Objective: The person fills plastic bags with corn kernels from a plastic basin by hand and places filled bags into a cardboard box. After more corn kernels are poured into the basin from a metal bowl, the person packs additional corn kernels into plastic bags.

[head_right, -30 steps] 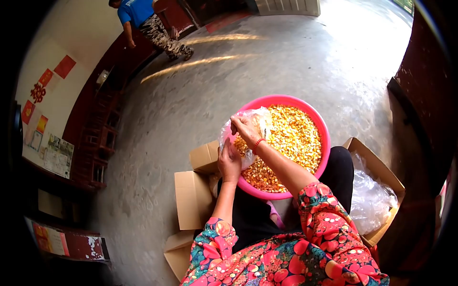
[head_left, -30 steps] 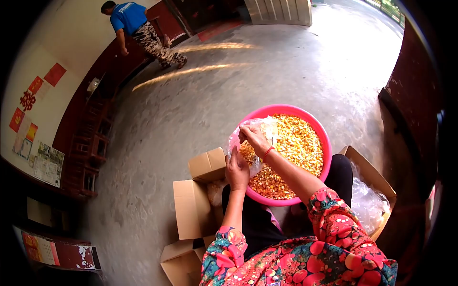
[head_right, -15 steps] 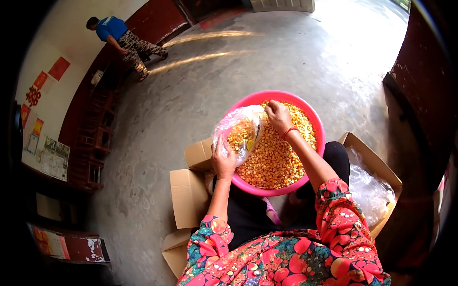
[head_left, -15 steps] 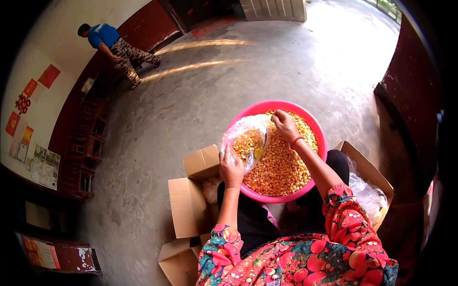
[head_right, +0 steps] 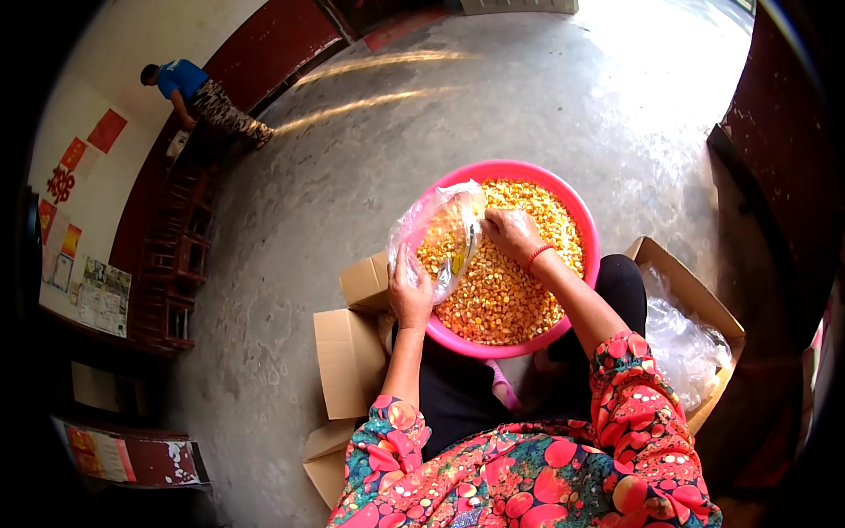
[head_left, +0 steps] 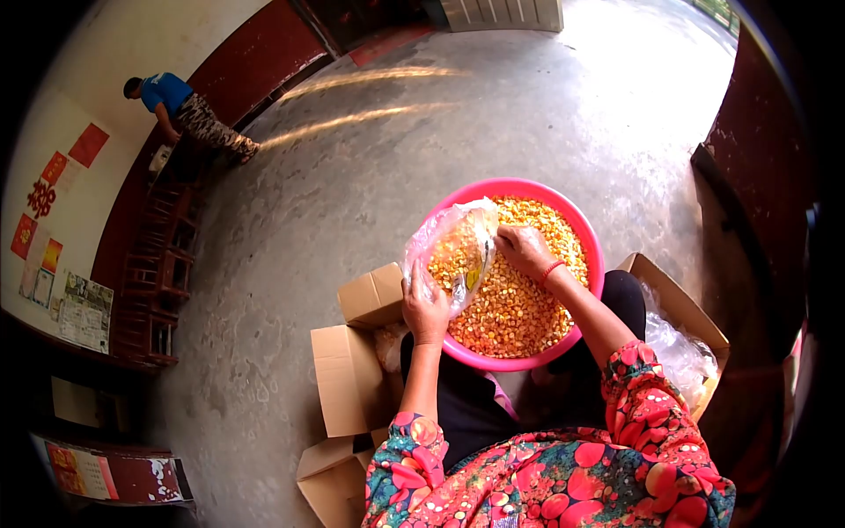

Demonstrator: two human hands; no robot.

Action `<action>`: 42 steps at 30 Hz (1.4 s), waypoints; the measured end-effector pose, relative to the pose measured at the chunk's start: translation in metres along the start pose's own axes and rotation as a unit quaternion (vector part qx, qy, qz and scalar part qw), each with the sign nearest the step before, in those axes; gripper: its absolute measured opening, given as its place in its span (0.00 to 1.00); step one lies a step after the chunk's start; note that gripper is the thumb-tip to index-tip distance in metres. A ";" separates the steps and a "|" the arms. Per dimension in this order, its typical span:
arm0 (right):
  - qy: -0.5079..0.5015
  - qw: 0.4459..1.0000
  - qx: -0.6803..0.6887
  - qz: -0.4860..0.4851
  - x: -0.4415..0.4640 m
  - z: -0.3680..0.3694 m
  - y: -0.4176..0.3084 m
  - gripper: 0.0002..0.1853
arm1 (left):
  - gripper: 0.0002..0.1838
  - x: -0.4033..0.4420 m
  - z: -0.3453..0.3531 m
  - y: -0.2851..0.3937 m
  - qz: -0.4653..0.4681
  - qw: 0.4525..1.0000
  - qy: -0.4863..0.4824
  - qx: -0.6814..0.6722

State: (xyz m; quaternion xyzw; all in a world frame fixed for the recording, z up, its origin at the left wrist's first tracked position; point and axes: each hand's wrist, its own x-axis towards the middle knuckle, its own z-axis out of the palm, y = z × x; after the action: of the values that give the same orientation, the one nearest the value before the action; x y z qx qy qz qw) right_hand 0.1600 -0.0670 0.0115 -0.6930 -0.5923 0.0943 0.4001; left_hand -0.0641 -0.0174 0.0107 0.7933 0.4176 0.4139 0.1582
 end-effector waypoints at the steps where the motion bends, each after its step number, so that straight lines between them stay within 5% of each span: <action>1: 0.002 0.999 0.026 0.036 0.000 0.000 0.000 0.12 | 0.29 0.000 0.000 0.000 0.001 1.000 0.000 0.000; 3: 0.004 0.996 0.052 0.072 0.002 0.005 0.010 0.14 | 0.30 0.001 0.000 0.001 0.014 1.000 0.008 0.012; 6: 0.118 0.889 0.416 0.149 0.009 0.010 0.031 0.19 | 0.30 0.002 0.000 0.001 0.021 1.000 0.009 0.013; 11: 0.155 0.825 0.481 0.252 0.010 -0.005 0.029 0.20 | 0.30 0.001 0.000 0.001 0.004 1.000 0.005 0.008; 13: 0.160 0.742 0.584 0.288 0.012 -0.012 0.020 0.19 | 0.30 0.001 0.000 0.000 0.008 1.000 0.006 0.007; 18: 0.131 0.708 0.656 0.229 0.030 -0.011 -0.028 0.19 | 0.26 0.003 0.001 0.004 -0.003 1.000 0.008 0.010; 25: -0.005 0.713 0.668 0.215 0.037 0.036 -0.085 0.20 | 0.22 0.003 0.004 0.001 0.014 0.999 0.031 0.026; 29: 0.011 0.716 0.651 0.254 0.044 0.064 -0.088 0.18 | 0.18 0.003 0.003 0.003 0.009 0.999 0.040 0.024; 33: 0.033 0.788 0.561 0.252 0.059 0.074 -0.079 0.17 | 0.17 0.004 0.002 0.006 -0.004 0.999 0.041 0.022; 42: -0.027 0.831 0.537 0.139 0.056 0.060 -0.068 0.16 | 0.19 0.003 0.000 0.006 -0.012 0.999 0.028 0.007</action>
State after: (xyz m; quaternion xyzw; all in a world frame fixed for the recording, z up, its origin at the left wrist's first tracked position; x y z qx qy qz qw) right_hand 0.0884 0.0080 0.0361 -0.4410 -0.3561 0.4708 0.6761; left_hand -0.0606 -0.0187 0.0158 0.7772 0.4345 0.4312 0.1457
